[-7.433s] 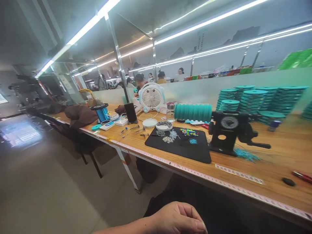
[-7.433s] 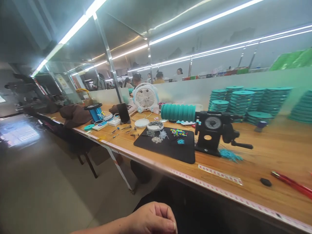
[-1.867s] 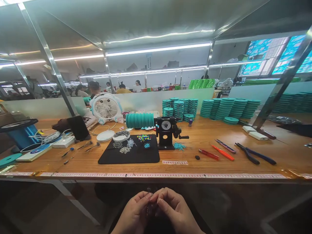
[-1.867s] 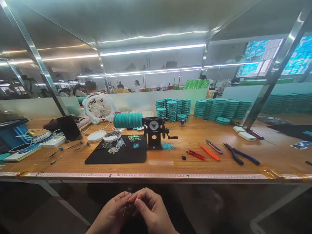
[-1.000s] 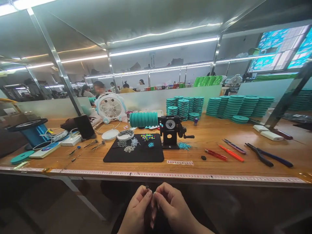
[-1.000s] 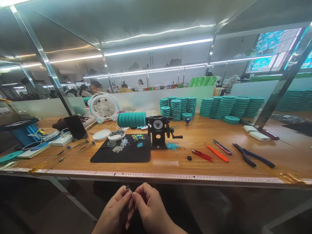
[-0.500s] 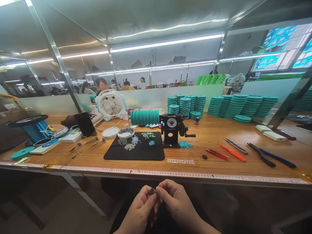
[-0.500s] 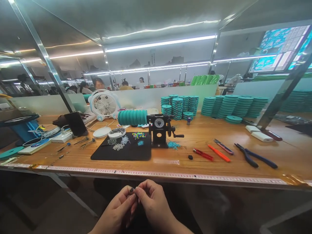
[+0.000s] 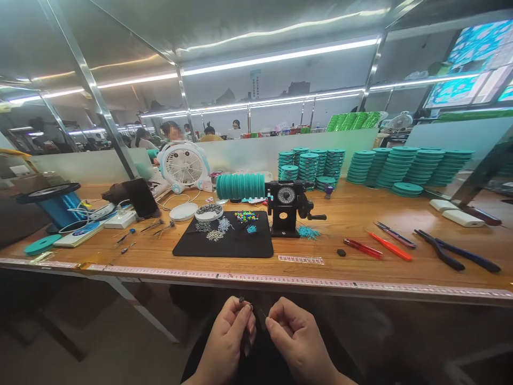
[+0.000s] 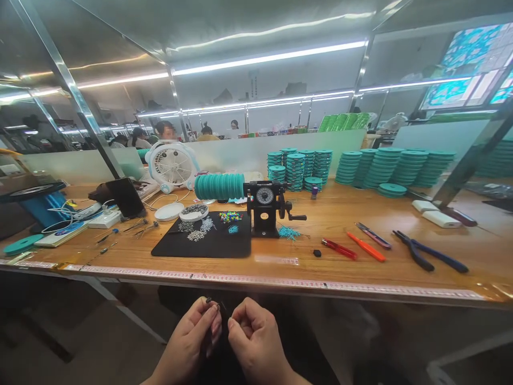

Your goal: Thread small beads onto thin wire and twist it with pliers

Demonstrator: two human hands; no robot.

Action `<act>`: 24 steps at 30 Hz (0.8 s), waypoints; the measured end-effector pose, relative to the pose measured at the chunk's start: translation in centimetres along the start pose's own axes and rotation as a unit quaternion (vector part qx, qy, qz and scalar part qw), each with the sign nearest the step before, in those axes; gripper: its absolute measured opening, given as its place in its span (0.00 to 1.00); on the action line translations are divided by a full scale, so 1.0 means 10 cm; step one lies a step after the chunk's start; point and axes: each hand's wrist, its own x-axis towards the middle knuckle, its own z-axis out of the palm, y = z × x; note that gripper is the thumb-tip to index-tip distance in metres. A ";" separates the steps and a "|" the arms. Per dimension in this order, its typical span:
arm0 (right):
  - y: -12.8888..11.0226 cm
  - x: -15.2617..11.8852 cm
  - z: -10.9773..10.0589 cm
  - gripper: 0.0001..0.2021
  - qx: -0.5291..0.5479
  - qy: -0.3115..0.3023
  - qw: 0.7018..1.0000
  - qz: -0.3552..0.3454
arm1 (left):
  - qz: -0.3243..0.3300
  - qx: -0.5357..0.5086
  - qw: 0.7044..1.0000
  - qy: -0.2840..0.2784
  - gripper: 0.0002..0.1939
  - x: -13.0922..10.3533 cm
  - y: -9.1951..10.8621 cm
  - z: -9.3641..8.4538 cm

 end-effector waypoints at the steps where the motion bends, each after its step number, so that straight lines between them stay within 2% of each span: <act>1: 0.00 0.00 0.00 0.10 -0.002 0.003 1.000 -0.002 | 0.005 0.000 1.000 0.001 0.14 0.00 -0.01 0.00; 11: 0.03 0.02 0.00 0.10 0.011 0.000 1.000 -0.006 | 0.026 0.044 0.999 0.009 0.13 -0.01 0.00 0.02; 18: 0.02 0.02 0.01 0.14 0.030 0.019 0.999 0.006 | 0.053 0.101 0.993 0.020 0.14 -0.05 0.02 0.02; 21: 0.05 0.03 0.00 0.12 0.041 -0.006 0.999 0.005 | 0.082 0.157 0.984 0.037 0.12 -0.07 0.09 0.02; 24: 0.08 0.05 0.00 0.11 0.059 -0.037 0.998 0.013 | 0.081 0.217 0.973 0.015 0.12 -0.07 0.15 0.03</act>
